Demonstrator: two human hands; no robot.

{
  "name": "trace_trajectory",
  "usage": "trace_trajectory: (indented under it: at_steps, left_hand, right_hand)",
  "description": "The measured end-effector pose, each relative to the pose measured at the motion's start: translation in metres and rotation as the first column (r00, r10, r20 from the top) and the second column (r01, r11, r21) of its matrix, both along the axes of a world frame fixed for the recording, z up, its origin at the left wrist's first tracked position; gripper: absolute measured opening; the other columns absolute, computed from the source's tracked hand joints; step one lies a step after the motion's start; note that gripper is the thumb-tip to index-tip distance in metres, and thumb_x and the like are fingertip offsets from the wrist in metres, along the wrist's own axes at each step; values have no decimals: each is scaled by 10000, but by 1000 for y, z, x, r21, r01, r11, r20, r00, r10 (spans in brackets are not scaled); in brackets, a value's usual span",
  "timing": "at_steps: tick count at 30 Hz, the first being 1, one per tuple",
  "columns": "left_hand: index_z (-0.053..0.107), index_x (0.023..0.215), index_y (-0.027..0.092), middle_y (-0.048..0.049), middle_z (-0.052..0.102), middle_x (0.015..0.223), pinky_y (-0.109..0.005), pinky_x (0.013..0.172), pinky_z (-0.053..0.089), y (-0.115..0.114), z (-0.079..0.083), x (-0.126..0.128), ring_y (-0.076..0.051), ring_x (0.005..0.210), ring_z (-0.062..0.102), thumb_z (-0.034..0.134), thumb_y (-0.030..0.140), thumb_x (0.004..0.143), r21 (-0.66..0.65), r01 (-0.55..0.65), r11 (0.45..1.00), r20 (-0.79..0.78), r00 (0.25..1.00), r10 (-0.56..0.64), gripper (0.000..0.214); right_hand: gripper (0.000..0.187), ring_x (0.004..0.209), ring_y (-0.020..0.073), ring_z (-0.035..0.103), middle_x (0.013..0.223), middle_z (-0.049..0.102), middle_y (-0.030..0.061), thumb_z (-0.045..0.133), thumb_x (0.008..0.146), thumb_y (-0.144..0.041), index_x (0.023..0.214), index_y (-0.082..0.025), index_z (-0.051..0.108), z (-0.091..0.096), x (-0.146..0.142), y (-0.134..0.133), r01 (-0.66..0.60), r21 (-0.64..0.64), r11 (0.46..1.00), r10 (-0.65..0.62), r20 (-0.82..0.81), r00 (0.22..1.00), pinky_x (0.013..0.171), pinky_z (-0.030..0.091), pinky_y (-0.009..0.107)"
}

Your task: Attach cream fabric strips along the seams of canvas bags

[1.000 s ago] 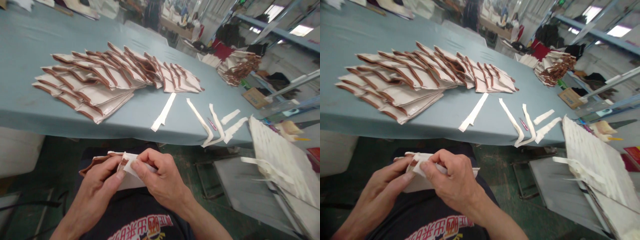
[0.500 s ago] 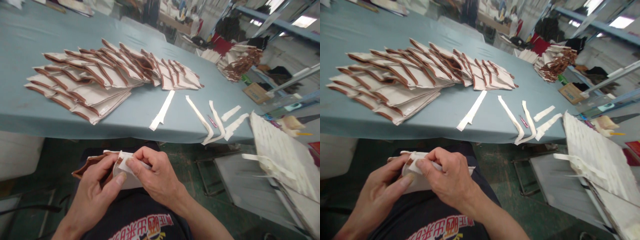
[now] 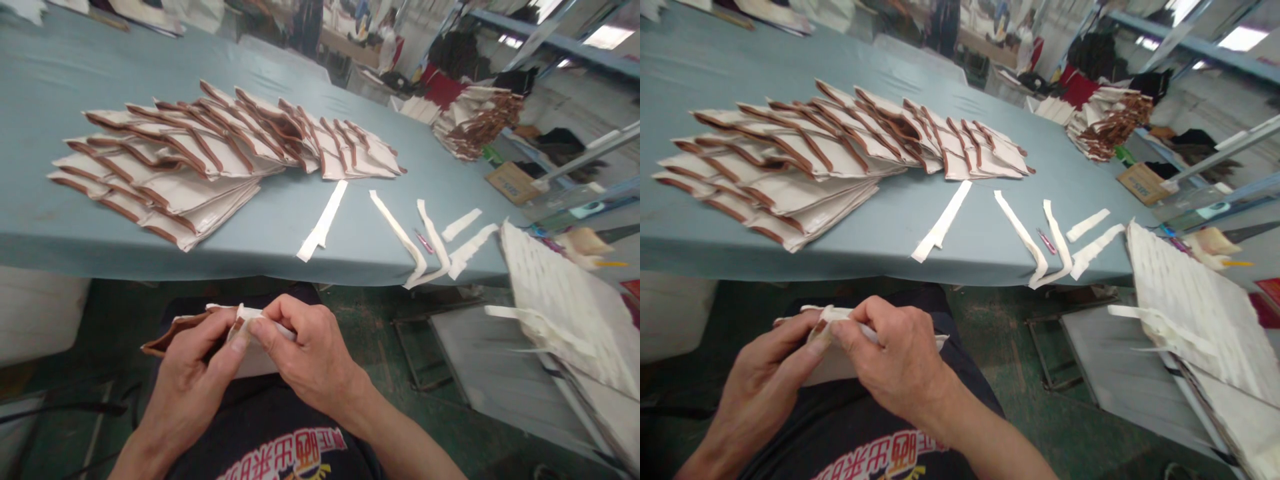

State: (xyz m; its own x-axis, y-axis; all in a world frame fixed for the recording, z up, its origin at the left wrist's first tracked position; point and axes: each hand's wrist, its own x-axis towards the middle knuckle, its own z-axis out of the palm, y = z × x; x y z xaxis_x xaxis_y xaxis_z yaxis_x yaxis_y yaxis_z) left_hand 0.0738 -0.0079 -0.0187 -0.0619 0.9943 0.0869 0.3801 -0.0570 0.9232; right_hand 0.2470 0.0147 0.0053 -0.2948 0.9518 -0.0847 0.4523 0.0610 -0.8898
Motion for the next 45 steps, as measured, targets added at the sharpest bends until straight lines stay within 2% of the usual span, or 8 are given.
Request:
trace_trajectory:
  at_steps: [9, 14, 18, 29, 33, 37, 40, 45]
  left_hand:
    - [708, 712, 252, 34, 660, 612, -250, 479, 417, -6, -15, -3, -160, 521, 553, 596, 455, 979, 79, 10, 997, -62, 998, -5, 354]
    - [708, 690, 254, 50, 688, 599, -230, 520, 455, -8, -9, -1, -146, 524, 609, 574, 309, 960, 186, -13, 982, -121, 992, 36, 306]
    - [722, 707, 257, 65, 698, 615, -208, 506, 450, -12, -2, -5, -130, 513, 620, 603, 261, 967, 243, 26, 970, -93, 996, -4, 286]
    - [758, 894, 241, 36, 753, 790, -219, 591, 495, -31, -9, -17, -139, 619, 659, 517, 270, 1061, 177, 149, 973, -90, 987, -134, 295]
    - [622, 722, 241, 59, 651, 652, -215, 529, 461, -27, -5, -9, -120, 542, 608, 479, 218, 1012, 176, 77, 981, -136, 989, -53, 324]
    - [610, 702, 243, 69, 618, 600, -231, 475, 428, -24, -7, -2, -121, 492, 575, 482, 211, 973, 152, 39, 988, -81, 996, -27, 301]
    - [571, 678, 245, 60, 579, 596, -272, 510, 407, -28, -17, 1, -138, 512, 529, 467, 239, 990, 78, -1, 997, -37, 999, 4, 329]
    - [508, 637, 245, 33, 563, 642, -312, 583, 398, -30, -29, 8, -167, 595, 530, 444, 223, 946, 8, -89, 996, 1, 996, 89, 316]
  right_hand:
    - [349, 553, 114, 452, 619, 569, -47, 634, 1069, -466, 812, -231, 659, -5, -3, -4, -6, 34, 999, 5, 47, 999, 592, 302, 276]
    - [326, 602, 131, 540, 661, 631, -20, 683, 1049, -437, 801, -230, 641, -2, -5, -1, -34, 134, 990, 12, 162, 987, 622, 303, 277]
    - [362, 560, 109, 481, 622, 583, -43, 764, 995, -449, 755, -229, 607, 7, -2, 3, -63, 161, 985, 34, 177, 984, 601, 288, 264]
    - [421, 552, 80, 401, 606, 497, -82, 793, 963, -487, 726, -211, 582, 16, 6, 13, -183, -135, 974, 185, 6, 983, 543, 278, 234]
    - [573, 585, 85, 363, 637, 448, -83, 827, 874, -692, 734, -210, 549, 1, 5, 23, -323, -369, 872, 248, -237, 939, 528, 251, 236]
    - [697, 588, 85, 301, 627, 376, -92, 771, 822, -841, 702, -230, 457, -19, -2, 22, -392, -443, 806, 197, -425, 883, 530, 238, 248]
    - [699, 594, 91, 297, 638, 363, -82, 684, 883, -856, 692, -238, 418, -28, -8, 13, -360, -436, 825, 163, -427, 890, 537, 244, 258]
    - [582, 627, 107, 342, 667, 362, -55, 527, 1047, -660, 676, -235, 384, -35, -13, 2, -245, -245, 938, 177, -269, 947, 580, 258, 280]
